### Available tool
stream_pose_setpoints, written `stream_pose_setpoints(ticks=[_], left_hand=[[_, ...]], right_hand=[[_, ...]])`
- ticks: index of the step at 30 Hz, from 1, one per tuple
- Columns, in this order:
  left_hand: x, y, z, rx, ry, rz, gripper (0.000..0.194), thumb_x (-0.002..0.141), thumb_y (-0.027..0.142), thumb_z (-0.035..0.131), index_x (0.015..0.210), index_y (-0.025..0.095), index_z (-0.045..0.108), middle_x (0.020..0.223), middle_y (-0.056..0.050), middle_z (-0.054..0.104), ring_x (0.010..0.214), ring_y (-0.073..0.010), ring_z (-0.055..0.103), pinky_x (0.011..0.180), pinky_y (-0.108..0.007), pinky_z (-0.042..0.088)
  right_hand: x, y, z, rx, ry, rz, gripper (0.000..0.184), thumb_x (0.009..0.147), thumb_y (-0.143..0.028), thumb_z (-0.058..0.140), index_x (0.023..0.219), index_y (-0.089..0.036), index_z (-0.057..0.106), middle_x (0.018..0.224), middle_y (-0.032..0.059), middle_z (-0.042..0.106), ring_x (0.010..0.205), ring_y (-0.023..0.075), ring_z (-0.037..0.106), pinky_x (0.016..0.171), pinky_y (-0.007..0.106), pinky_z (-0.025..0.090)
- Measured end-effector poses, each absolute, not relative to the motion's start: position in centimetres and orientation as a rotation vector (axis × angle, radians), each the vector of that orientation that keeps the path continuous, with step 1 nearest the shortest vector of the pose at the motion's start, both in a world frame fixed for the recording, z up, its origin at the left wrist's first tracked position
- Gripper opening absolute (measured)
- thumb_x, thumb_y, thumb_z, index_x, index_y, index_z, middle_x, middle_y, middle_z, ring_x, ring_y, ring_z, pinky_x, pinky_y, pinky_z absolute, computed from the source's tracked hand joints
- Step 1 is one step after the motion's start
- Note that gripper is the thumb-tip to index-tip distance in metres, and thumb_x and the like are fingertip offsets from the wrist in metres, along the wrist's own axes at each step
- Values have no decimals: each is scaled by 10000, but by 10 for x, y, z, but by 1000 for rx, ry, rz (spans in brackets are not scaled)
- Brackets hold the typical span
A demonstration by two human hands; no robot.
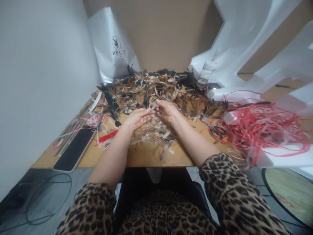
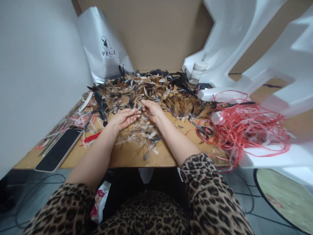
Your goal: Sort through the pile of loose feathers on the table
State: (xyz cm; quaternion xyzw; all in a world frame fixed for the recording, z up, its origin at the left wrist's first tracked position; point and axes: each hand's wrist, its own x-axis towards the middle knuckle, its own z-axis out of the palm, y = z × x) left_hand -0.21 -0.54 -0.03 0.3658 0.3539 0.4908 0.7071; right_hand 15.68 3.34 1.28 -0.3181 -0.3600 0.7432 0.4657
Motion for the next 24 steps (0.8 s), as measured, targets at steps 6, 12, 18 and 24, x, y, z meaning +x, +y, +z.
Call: stream_pose_setpoints(ticks=[6, 12, 18, 24], left_hand=[[0, -2, 1, 780, 790, 1229, 95, 741, 88, 585, 806, 58, 648, 802, -104, 684, 681, -103, 648, 639, -171, 504], [1, -1, 2, 749, 767, 1312, 76, 732, 78, 589, 781, 61, 643, 742, -86, 680, 700, -111, 651, 636, -167, 498], [2, -3, 4, 774, 814, 1266, 96, 724, 118, 614, 802, 69, 641, 804, -104, 685, 690, -121, 654, 614, -180, 502], [1, -3, 5, 745, 876, 1246, 104, 724, 123, 617, 813, 70, 629, 769, -104, 685, 654, -114, 651, 569, -166, 493]], right_hand=[[154, 29, 14, -801, -928, 1790, 283, 552, -343, 740, 688, -169, 562, 579, -54, 571, 492, 45, 472, 443, 170, 321], [143, 25, 7, -847, -1041, 1664, 303, 510, -322, 763, 717, -152, 622, 643, -15, 625, 541, 53, 504, 508, 180, 365], [142, 26, 7, -856, -1040, 1584, 281, 498, -330, 753, 667, -153, 615, 620, -18, 612, 539, 61, 495, 555, 200, 390], [144, 26, 9, -873, -1194, 1428, 271, 539, -373, 717, 667, -155, 617, 624, -15, 604, 577, 82, 509, 609, 223, 402]])
